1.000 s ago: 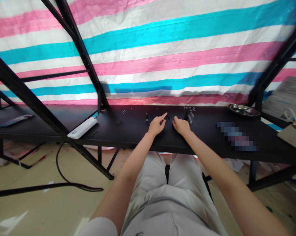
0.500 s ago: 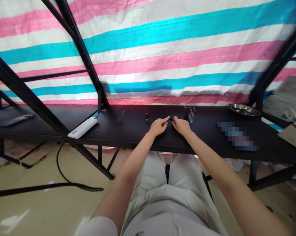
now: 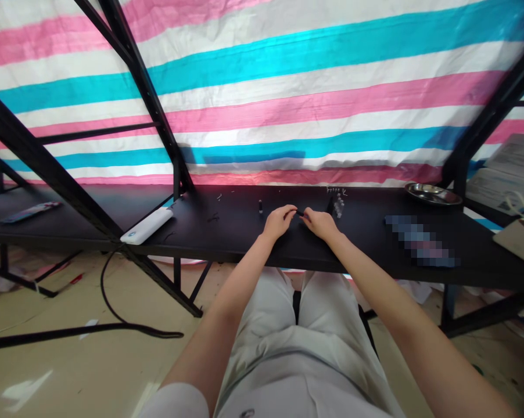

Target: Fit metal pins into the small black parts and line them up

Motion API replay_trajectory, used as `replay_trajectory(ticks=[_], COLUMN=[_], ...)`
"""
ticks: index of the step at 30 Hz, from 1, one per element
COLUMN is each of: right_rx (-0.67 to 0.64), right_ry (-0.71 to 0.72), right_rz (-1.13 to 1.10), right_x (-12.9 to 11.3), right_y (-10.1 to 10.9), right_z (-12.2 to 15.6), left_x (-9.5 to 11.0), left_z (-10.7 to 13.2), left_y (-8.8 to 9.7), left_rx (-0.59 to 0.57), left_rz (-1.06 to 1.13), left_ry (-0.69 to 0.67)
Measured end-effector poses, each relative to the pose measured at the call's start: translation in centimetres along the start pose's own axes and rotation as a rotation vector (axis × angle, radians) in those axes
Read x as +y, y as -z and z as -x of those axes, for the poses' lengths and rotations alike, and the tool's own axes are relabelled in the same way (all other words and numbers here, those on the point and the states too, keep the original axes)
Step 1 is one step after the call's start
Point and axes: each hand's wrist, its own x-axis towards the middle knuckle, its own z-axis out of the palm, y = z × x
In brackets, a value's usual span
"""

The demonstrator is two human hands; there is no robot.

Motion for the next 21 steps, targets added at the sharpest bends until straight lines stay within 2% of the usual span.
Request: replay_trajectory(ticks=[11,21], right_rx=[-0.042,-0.042], right_ry=[0.039,0.034], right_rz=[0.007,0.016], right_x=[0.04,-0.03], right_y=[0.14,0.13], right_z=[0.05,0.03], left_x=[-0.34,-0.42], left_z=[-0.05,0.02], left_y=[-0.13,-0.24], left_rx=[-0.09,-0.103], left_rz=[0.044,0.017], left_ry=[0.025,0.027])
